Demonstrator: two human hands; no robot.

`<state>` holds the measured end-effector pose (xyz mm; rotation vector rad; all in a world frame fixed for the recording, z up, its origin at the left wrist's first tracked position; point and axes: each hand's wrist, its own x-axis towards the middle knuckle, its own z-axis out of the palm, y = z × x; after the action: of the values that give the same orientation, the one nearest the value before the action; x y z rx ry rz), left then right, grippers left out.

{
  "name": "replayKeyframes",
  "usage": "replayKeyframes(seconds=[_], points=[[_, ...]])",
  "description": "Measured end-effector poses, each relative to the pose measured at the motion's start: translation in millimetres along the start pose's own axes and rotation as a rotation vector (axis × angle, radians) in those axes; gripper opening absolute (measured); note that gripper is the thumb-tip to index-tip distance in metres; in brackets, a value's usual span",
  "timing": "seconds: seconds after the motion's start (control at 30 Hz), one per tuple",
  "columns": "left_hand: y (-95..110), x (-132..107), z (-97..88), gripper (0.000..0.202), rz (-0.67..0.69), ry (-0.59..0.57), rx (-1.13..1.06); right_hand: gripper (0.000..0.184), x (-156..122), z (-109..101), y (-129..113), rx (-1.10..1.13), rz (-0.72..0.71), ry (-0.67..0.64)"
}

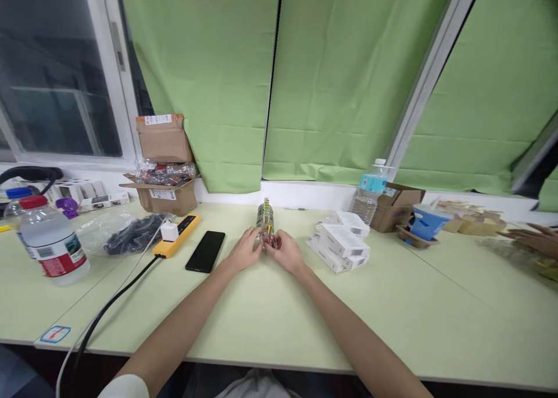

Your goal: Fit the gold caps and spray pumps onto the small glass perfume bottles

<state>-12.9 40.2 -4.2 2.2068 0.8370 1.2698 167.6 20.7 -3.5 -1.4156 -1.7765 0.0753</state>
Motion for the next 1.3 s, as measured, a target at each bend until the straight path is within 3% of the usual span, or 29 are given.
replayKeyframes(seconds=[0.13, 0.27, 0.43, 0.63, 0.73, 0.87, 1.07, 1.3], points=[[3.2, -0.1, 1.0, 0.042, -0.083, -0.065, -0.251, 0.026, -5.2, -1.3, -11.2, 0.012, -0.013, -0.043], [4.8, 0.4, 1.2, 0.047, -0.135, -0.120, -0.381, 0.007, -7.0, -4.9, -19.7, 0.125, -0.155, -0.183], [-6.8, 5.4, 6.7, 0.044, -0.189, -0.021, -0.360, 0.008, -5.3, -10.7, -17.5, 0.115, -0.195, -0.201], [-16.2, 8.1, 5.1, 0.040, -0.224, -0.036, -0.388, 0.037, -1.3, -12.4, -0.6, 0.055, -0.067, -0.085], [-20.0, 8.5, 2.0, 0.044, -0.209, -0.085, -0.428, 0.051, 1.0, -10.7, 6.5, 0.111, -0.040, -0.111], [-27.1, 9.1, 2.6, 0.045, -0.212, -0.090, -0.448, 0.033, 3.3, -7.0, 11.2, 0.241, -0.091, -0.245], [-30.2, 7.8, 10.7, 0.042, -0.244, 0.056, -0.411, 0.036, 2.6, -5.4, 11.7, 0.238, -0.035, -0.212], [-23.0, 10.7, 5.3, 0.032, -0.224, -0.026, -0.427, 0.026, -2.4, -5.2, -0.2, 0.247, -0.175, -0.279]])
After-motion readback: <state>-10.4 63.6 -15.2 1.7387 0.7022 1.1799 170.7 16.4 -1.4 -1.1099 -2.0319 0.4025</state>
